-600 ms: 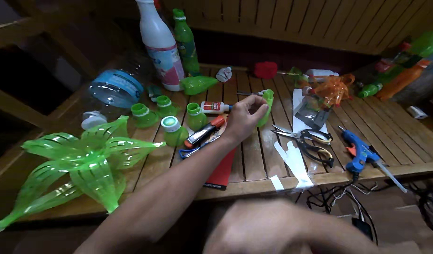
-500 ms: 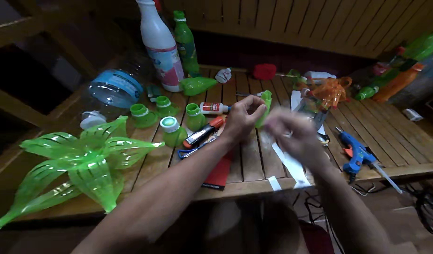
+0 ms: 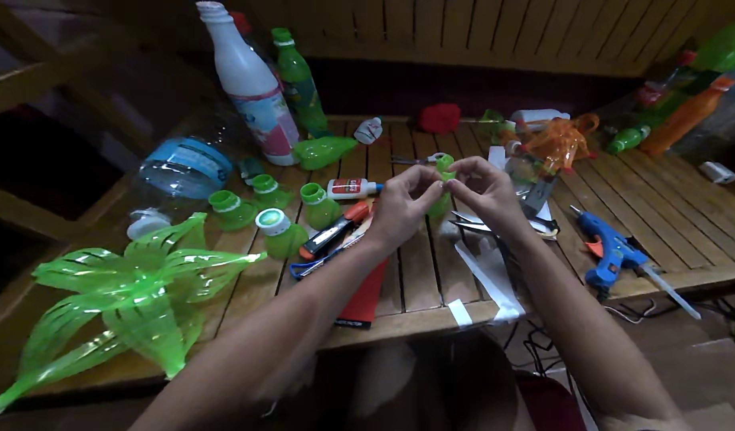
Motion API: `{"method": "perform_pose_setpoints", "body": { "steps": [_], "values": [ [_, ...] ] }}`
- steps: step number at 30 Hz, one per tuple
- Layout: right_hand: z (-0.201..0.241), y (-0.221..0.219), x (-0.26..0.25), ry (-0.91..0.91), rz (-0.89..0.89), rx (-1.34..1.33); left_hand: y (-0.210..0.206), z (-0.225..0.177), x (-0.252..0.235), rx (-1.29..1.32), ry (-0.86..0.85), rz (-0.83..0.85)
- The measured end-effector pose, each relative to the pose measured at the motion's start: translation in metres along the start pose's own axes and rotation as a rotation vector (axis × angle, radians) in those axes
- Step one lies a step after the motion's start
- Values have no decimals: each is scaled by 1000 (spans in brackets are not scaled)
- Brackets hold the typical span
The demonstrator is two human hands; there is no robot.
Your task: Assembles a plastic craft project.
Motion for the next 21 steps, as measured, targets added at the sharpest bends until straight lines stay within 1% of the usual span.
{"method": "perform_pose_setpoints", "body": {
  "steps": [6, 9, 13, 21],
  "values": [
    [0, -5, -2, -2, -51, -97, 0, -2, 1, -12, -19, -3],
    [-1, -5, -1, 10, -56, -127, -2, -5, 4, -26, -6, 9],
    [-1, -5, 0, 30, -111, -155, -4, -6, 6, -23, 8, 22],
    [3, -7, 2, 51, -79, -81, -4, -2, 3, -19, -25, 27]
  ]
}}
Point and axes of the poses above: each hand's wrist, its own x-axis away from the middle knuckle, its own y-axis out of the back of the hand, z = x × y, the point moved 6 cm from there along -x, towards the middle knuckle, and after that the axes turned 14 degrees about y, right-handed, at the moved point
